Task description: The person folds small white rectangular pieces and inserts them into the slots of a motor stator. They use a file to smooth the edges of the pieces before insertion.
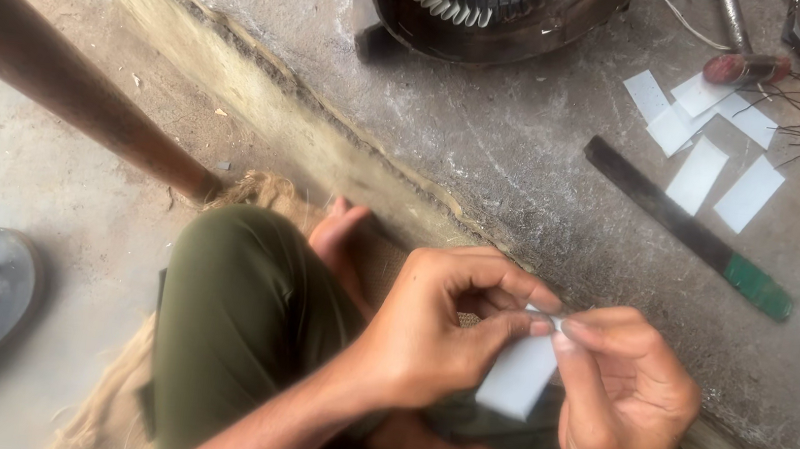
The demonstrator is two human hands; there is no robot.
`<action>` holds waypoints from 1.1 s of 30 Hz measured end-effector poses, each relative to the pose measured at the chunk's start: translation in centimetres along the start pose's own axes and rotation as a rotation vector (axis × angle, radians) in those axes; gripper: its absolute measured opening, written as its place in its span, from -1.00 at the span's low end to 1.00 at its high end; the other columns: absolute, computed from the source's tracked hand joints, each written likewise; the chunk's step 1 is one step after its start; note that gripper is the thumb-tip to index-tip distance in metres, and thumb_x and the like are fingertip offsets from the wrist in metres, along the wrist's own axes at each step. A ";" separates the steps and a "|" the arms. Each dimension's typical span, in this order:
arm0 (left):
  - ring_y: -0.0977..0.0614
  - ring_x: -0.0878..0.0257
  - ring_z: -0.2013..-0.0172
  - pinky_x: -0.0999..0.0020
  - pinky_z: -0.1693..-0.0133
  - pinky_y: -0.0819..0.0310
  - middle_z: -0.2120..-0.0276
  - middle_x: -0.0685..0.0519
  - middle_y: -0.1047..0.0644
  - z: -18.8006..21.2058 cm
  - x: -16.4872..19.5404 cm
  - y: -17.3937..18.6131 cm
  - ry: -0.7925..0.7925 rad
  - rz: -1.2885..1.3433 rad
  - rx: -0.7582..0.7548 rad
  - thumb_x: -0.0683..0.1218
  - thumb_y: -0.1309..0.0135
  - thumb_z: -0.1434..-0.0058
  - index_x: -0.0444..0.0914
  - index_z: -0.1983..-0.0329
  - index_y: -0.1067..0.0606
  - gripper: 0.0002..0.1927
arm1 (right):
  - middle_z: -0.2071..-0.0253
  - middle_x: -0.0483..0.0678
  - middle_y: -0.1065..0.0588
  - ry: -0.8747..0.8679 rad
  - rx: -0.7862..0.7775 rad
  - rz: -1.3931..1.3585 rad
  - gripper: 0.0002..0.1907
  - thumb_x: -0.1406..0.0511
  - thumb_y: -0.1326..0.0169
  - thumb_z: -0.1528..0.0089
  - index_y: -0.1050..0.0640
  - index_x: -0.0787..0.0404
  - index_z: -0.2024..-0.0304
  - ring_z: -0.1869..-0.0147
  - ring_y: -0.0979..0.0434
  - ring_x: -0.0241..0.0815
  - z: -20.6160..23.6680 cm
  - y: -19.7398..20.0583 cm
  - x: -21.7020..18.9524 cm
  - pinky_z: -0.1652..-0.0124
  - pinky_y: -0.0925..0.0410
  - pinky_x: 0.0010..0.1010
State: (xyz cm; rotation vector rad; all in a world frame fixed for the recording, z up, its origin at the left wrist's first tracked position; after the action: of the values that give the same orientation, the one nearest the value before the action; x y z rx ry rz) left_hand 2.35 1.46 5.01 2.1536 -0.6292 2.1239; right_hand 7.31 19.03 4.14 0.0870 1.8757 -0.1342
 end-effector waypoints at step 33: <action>-0.74 0.29 0.23 0.44 0.18 -0.71 0.20 0.00 -0.65 0.0 1.1 0.2 -0.165 -0.098 -0.168 -0.21 -0.26 -0.28 -0.31 -0.03 -0.59 -0.74 | 0.25 0.14 -0.56 -0.006 0.214 0.226 -0.94 0.59 -0.12 -0.37 -0.51 0.48 0.12 0.24 -0.63 -0.28 0.7 -0.7 -2.1 0.14 -0.49 -0.63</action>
State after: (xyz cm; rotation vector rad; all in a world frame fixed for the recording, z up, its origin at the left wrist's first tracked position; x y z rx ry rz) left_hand 2.23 1.03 6.05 2.2316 -0.6717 1.7909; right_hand 8.54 18.23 6.00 0.4429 1.8261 -0.1791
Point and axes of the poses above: each hand's wrist, its own z-axis away from the middle knuckle, its own y-axis out of the back of the hand, x = y × z, the point moved 7 cm from there along -z, towards the middle knuckle
